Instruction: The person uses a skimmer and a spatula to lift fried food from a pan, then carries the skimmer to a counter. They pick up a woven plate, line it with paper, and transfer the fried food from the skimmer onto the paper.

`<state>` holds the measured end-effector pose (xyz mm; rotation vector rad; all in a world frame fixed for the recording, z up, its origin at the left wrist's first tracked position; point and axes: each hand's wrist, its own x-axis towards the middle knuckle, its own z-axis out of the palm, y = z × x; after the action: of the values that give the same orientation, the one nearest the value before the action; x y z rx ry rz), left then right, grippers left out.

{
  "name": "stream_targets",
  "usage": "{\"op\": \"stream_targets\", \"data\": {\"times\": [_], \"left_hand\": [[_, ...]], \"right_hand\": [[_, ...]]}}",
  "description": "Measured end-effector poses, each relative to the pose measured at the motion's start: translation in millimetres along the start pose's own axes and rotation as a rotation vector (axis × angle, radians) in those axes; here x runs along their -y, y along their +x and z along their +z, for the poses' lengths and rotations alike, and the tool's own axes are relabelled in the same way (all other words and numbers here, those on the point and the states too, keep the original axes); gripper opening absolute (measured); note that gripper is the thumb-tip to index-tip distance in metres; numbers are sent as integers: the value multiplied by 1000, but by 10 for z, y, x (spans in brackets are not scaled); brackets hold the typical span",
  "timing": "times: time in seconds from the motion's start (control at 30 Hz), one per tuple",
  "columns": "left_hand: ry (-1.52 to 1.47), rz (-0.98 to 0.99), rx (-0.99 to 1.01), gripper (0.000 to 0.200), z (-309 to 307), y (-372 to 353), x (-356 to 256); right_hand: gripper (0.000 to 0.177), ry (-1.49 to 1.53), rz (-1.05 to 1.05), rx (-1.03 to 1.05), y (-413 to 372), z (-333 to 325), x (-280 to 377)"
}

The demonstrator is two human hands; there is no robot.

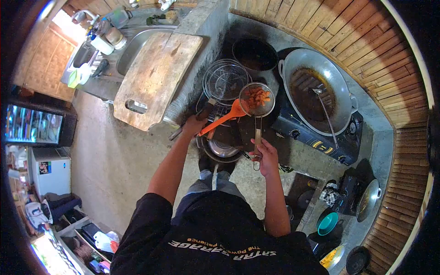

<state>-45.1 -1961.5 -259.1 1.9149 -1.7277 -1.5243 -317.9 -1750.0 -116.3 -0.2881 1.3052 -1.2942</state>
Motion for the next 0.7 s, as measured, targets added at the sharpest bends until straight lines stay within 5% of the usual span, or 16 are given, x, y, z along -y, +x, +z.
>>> {"op": "stream_targets", "data": {"times": [0.3, 0.5, 0.7], "left_hand": [[229, 162, -179, 61, 34, -32, 9], [171, 167, -133, 47, -74, -259, -165], [156, 125, -156, 59, -121, -442, -278]], "right_hand": [[40, -6, -15, 33, -18, 35, 111], [40, -28, -34, 36, 22, 74, 157], [42, -36, -34, 38, 47, 128, 217]]}}
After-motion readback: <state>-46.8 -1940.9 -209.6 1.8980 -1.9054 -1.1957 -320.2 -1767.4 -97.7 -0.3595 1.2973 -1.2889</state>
